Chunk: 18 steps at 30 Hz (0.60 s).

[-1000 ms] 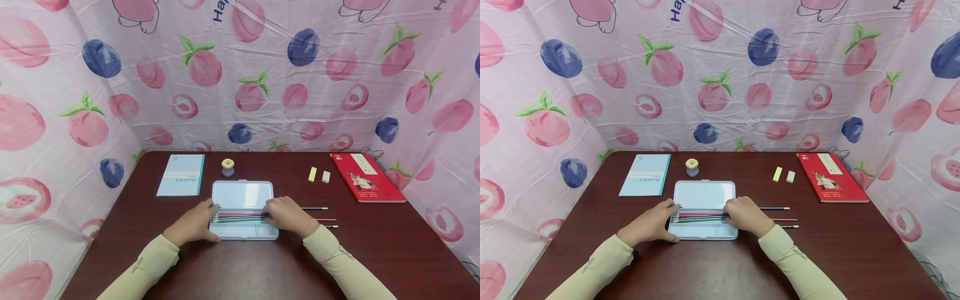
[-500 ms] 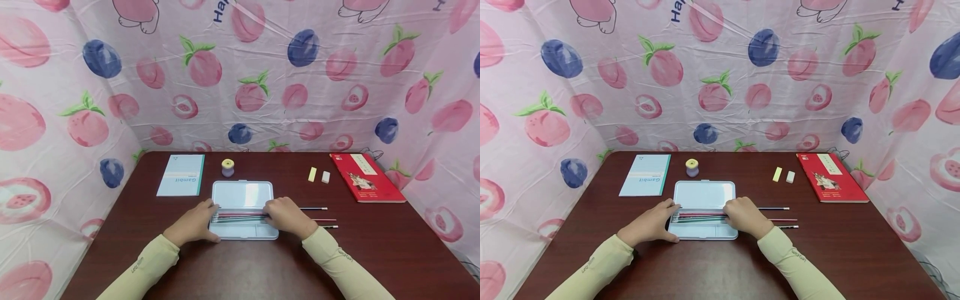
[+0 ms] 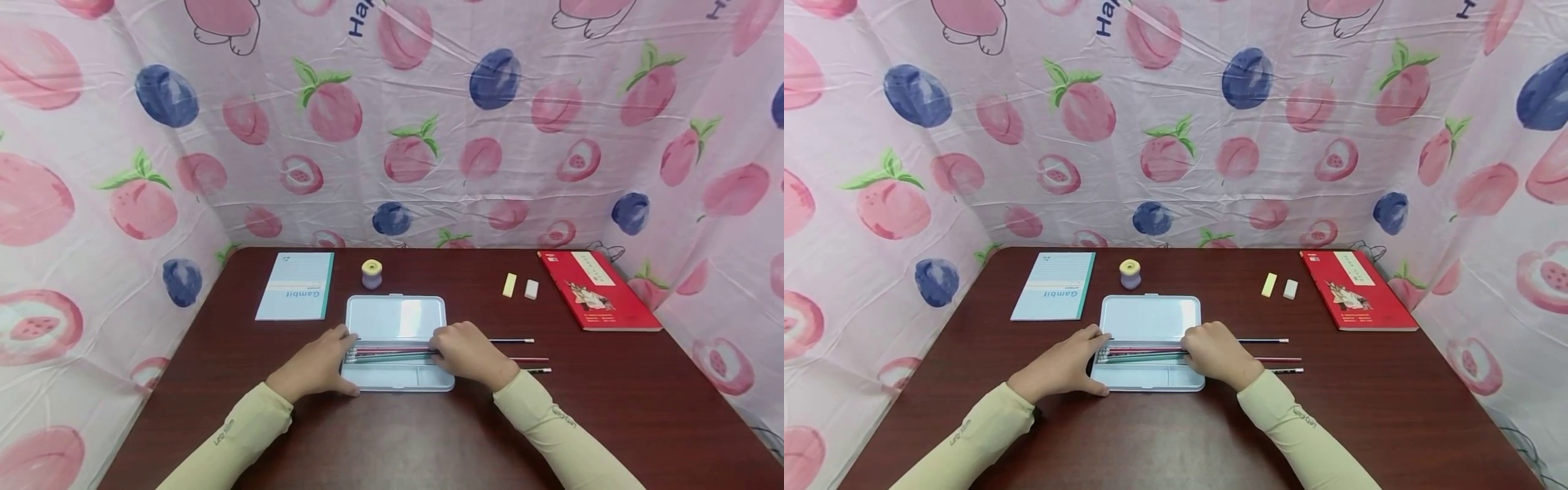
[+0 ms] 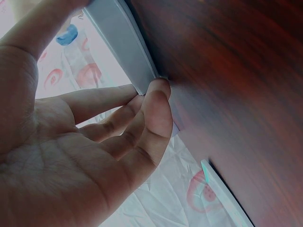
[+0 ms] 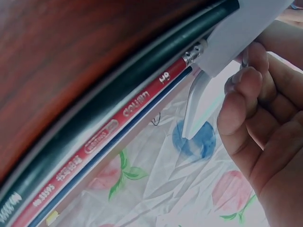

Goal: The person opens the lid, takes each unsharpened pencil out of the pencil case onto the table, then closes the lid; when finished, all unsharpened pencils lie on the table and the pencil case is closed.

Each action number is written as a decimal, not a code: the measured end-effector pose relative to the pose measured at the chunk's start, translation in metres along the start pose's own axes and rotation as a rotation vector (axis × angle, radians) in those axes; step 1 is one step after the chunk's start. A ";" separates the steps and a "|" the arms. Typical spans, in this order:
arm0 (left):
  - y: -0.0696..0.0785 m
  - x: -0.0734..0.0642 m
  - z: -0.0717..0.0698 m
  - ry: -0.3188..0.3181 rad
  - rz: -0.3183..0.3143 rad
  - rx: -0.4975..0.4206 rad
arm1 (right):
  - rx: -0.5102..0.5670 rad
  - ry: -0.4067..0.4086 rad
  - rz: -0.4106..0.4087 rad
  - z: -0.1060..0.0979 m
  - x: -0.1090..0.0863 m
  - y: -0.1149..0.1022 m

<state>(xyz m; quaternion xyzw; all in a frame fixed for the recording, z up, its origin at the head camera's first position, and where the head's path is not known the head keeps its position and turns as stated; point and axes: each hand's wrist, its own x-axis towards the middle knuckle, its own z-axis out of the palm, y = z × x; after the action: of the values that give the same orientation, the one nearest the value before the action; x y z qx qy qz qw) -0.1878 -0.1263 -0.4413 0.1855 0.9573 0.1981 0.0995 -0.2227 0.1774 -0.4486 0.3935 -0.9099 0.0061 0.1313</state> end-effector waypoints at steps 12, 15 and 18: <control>0.001 0.000 -0.001 0.003 -0.008 -0.011 | -0.011 0.025 0.017 0.001 0.000 -0.002; 0.001 0.000 -0.001 0.002 -0.008 -0.010 | -0.006 0.024 0.019 0.001 -0.001 -0.003; 0.000 0.000 0.000 0.004 -0.001 -0.004 | -0.008 0.025 0.020 0.001 -0.002 -0.003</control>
<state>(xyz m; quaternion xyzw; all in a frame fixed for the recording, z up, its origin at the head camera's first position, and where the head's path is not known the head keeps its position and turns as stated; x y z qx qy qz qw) -0.1879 -0.1262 -0.4416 0.1846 0.9571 0.2005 0.0982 -0.2195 0.1770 -0.4504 0.3836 -0.9122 0.0086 0.1440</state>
